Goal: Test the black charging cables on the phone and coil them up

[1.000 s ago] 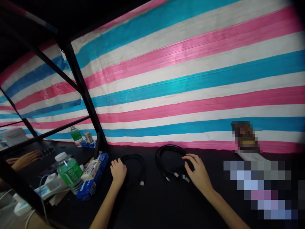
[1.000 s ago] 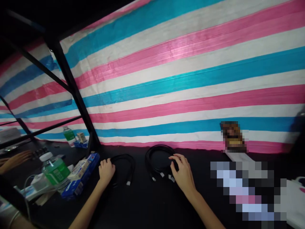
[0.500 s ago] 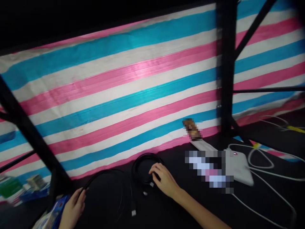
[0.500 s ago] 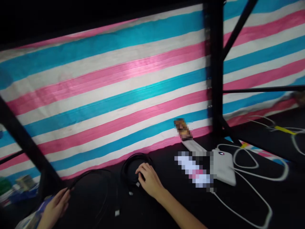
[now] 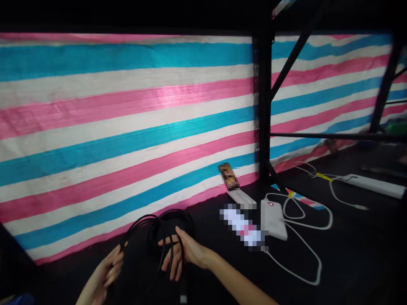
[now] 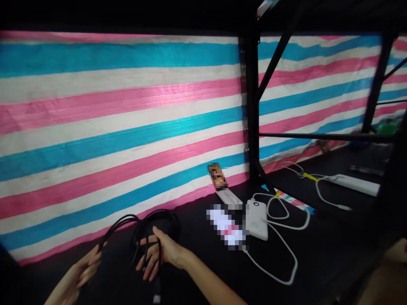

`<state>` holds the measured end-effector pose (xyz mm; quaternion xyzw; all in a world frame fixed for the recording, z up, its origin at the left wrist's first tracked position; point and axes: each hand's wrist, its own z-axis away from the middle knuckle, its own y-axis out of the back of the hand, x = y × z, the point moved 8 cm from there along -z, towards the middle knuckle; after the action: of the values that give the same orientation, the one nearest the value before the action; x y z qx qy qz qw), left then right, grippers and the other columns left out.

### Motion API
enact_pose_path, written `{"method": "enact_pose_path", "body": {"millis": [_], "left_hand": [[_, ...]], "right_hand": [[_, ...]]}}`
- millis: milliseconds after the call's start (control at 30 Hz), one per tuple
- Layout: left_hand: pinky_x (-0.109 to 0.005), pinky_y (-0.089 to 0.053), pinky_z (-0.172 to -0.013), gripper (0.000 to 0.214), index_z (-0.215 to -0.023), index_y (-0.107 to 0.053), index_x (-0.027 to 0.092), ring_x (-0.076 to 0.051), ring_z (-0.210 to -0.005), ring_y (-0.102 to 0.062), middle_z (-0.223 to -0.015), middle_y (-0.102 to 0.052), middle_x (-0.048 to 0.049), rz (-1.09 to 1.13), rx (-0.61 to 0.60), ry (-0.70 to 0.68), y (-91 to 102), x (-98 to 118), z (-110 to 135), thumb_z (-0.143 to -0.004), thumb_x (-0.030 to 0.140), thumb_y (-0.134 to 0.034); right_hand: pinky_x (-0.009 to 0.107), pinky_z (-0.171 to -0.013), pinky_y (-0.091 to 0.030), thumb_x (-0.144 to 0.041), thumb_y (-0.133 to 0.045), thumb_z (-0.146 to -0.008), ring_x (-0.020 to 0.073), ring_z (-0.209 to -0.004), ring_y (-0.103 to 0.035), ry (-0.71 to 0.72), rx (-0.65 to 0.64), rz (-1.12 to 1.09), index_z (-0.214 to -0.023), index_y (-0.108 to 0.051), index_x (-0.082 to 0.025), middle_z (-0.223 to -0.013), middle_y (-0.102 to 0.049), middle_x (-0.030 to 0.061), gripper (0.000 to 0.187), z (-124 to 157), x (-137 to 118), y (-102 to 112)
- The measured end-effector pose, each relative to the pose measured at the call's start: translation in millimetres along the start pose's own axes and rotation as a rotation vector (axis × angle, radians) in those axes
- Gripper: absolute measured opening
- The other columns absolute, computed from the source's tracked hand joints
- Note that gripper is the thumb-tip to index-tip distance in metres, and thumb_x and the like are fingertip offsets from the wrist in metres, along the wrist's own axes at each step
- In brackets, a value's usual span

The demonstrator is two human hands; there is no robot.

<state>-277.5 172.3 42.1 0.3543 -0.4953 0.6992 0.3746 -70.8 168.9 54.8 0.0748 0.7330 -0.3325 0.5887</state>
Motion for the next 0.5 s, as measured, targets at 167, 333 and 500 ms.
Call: {"method": "enact_pose_path", "body": {"millis": [167,333,500], "left_hand": [[-0.008,-0.012,-0.022,0.013,-0.089,-0.052,0.014,0.002,-0.024,-0.019,-0.05,-0.027,0.0096,0.224,-0.052,0.139,-25.8,-48.6,-8.5,-0.084,0.015,-0.04],[-0.008,-0.019,-0.024,0.026,-0.06,-0.038,0.016,0.002,-0.026,-0.025,-0.05,-0.026,0.0082,0.398,-0.086,0.192,-31.3,-58.8,3.3,-0.086,0.013,-0.036],[-0.014,-0.043,-0.036,0.008,-0.08,-0.054,0.018,-0.004,-0.039,-0.047,-0.059,-0.046,0.0056,0.121,-0.036,0.111,-20.1,-42.7,12.0,-0.077,0.011,-0.053]], "right_hand": [[0.019,-0.03,-0.04,-0.05,-0.049,-0.079,0.007,-0.028,-0.043,0.049,0.219,-0.006,-0.116,-0.049,-0.017,-0.054,-0.059,-0.0024,0.05,11.8,-18.9,17.8],[0.018,-0.026,-0.04,-0.042,-0.056,-0.077,0.0026,-0.025,-0.029,0.055,0.37,-0.009,-0.095,-0.055,-0.016,-0.047,-0.051,-0.0078,0.031,17.0,-21.4,35.2],[0.014,-0.024,-0.035,-0.044,-0.054,-0.079,0.0013,-0.024,-0.021,0.081,0.373,-0.046,-0.092,-0.058,-0.015,-0.045,-0.049,-0.0087,0.031,19.4,-24.3,34.9]]}}
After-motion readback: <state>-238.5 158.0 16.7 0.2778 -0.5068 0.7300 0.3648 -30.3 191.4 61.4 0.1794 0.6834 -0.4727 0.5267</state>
